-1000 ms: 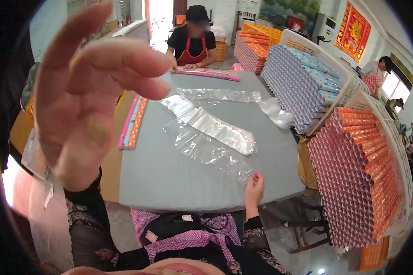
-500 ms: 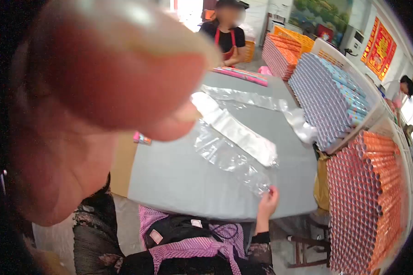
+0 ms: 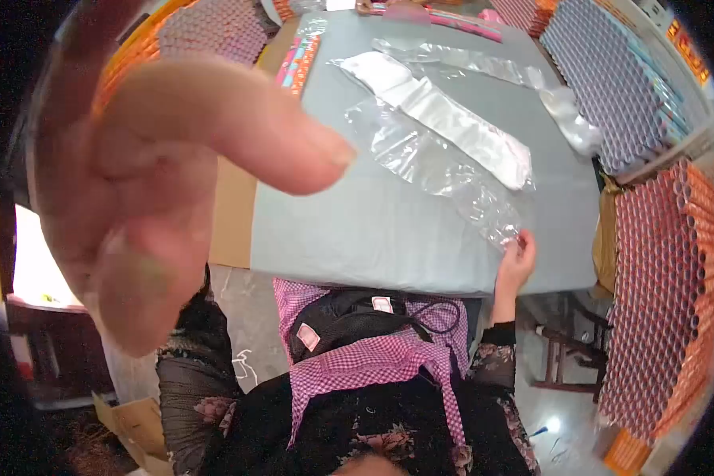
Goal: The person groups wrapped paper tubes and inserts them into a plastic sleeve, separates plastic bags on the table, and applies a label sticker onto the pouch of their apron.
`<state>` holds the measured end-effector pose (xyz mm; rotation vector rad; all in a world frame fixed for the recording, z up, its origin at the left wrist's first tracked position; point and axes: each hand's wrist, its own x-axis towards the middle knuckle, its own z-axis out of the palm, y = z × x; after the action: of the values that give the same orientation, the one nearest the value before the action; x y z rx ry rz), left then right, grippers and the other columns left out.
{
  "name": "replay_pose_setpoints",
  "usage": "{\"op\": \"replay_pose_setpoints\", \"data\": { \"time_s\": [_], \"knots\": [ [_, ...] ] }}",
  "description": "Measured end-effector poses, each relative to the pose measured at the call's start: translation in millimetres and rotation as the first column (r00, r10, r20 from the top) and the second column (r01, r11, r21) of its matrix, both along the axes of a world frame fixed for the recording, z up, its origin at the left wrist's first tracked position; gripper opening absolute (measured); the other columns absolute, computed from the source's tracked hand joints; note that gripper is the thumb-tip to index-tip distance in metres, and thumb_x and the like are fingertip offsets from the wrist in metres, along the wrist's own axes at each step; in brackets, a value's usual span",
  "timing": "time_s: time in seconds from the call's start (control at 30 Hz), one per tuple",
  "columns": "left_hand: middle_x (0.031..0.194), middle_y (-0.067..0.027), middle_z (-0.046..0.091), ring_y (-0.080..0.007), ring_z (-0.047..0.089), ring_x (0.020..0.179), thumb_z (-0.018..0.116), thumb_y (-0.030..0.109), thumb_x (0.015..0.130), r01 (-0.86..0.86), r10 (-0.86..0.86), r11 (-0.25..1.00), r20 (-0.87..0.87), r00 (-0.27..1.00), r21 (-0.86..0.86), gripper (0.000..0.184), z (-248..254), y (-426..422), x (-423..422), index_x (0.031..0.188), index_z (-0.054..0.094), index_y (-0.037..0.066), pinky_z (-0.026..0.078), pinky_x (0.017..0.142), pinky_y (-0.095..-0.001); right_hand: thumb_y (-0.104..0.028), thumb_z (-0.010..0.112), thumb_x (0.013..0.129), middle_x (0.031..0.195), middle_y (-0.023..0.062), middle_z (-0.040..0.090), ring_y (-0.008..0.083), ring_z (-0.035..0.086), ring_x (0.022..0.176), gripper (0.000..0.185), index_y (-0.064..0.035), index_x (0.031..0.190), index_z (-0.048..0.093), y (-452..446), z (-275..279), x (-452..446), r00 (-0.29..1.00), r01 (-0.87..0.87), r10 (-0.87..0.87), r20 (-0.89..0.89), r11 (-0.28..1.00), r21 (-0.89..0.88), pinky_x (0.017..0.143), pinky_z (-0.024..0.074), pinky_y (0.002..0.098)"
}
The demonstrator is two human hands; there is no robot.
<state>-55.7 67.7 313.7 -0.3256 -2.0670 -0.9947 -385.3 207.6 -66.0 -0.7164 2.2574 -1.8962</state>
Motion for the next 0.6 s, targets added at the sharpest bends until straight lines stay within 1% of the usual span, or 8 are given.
{"op": "replay_pose_setpoints", "data": {
  "time_s": [0.1,0.2,0.3,0.37,0.43,0.5,0.57,0.6],
  "knots": [
    [0.100,-0.0204,0.066,-0.0239,0.064,0.090,0.054,0.013,0.085,-0.011,0.012,1.000,0.050,0.999,-0.008,0.058,-7.5,0.6,-2.0,0.134,0.039,-0.013,0.051,0.081,-0.0349,-0.003,0.055,0.089,0.110,0.0096,0.060,0.0152,0.058,0.099,0.032,0.0025,0.120,0.056,5.1,-0.5,4.4,0.999,-0.007,0.010,0.049,0.999,-0.045,0.088,0.0469,0.0284],
    [0.102,-0.0191,0.066,-0.0224,0.063,0.090,0.051,0.005,0.084,-0.227,0.230,0.973,0.233,0.945,-0.041,0.048,-14.6,6.5,-4.1,0.130,0.047,-0.010,0.051,0.078,-0.0344,-0.002,0.055,0.089,0.111,0.0096,0.060,0.0159,0.058,0.099,0.031,0.0027,0.120,0.056,1.5,0.5,0.4,0.999,-0.039,0.040,0.029,0.998,-0.040,0.087,0.0471,0.0281],
    [0.103,-0.0188,0.065,-0.0239,0.062,0.092,0.054,0.003,0.081,-0.091,0.164,0.975,0.381,0.910,-0.202,0.041,-21.8,18.2,-12.8,0.121,0.055,-0.008,0.048,0.077,-0.0337,-0.002,0.055,0.089,0.111,0.0102,0.060,0.0162,0.058,0.100,0.031,0.0033,0.120,0.056,1.0,-8.0,-3.2,0.988,-0.031,0.046,0.147,0.994,-0.103,0.088,0.0471,0.0282],
    [0.090,-0.0133,0.063,-0.0248,0.058,0.081,0.058,0.015,0.080,-0.046,0.310,0.852,0.433,0.846,-0.521,0.029,-22.8,33.3,-16.1,0.105,0.067,0.001,0.043,0.076,-0.0381,-0.001,0.055,0.089,0.113,0.0114,0.060,0.0171,0.058,0.101,0.032,0.0041,0.121,0.056,3.3,-21.4,-11.8,0.989,-0.065,0.077,0.126,0.993,-0.097,0.089,0.0471,0.0285],
    [0.092,-0.0136,0.064,-0.0260,0.059,0.084,0.057,0.020,0.081,-0.060,0.399,0.756,0.385,0.832,-0.652,0.030,-20.3,51.8,-20.3,0.102,0.069,0.003,0.042,0.079,-0.0405,-0.001,0.056,0.089,0.115,0.0121,0.060,0.0185,0.058,0.104,0.034,0.0046,0.122,0.055,2.3,-23.3,-13.0,0.999,-0.051,0.051,0.008,0.998,-0.046,0.091,0.0469,0.0292],
    [0.093,-0.0138,0.065,-0.0272,0.060,0.087,0.056,0.024,0.081,-0.060,0.473,0.646,0.337,0.814,-0.761,0.031,-6.8,60.2,-19.7,0.100,0.071,0.004,0.041,0.082,-0.0430,-0.001,0.057,0.089,0.116,0.0125,0.060,0.0195,0.058,0.106,0.034,0.0047,0.122,0.055,0.2,-38.0,-19.3,0.991,-0.062,0.079,0.106,0.986,-0.152,0.093,0.0464,0.0301],
    [0.101,-0.0162,0.065,-0.0305,0.060,0.094,0.055,0.025,0.082,-0.028,0.525,0.534,0.306,0.794,-0.845,0.034,8.0,66.4,-21.4,0.102,0.071,0.003,0.041,0.086,-0.0476,-0.007,0.058,0.092,0.115,0.0164,0.062,0.0249,0.060,0.104,0.030,0.0051,0.120,0.057,0.7,-52.2,-27.8,0.973,-0.021,0.034,-0.230,0.998,0.058,0.091,0.0474,0.0334],
    [0.105,-0.0177,0.065,-0.0322,0.060,0.097,0.054,0.026,0.083,-0.005,0.548,0.477,0.292,0.784,-0.879,0.035,15.7,68.6,-23.7,0.104,0.071,0.002,0.041,0.087,-0.0495,-0.007,0.058,0.092,0.114,0.0167,0.062,0.0253,0.060,0.104,0.030,0.0050,0.119,0.057,0.2,-49.8,-25.4,0.963,0.002,0.023,-0.267,0.996,0.092,0.091,0.0472,0.0337]
  ]
}}
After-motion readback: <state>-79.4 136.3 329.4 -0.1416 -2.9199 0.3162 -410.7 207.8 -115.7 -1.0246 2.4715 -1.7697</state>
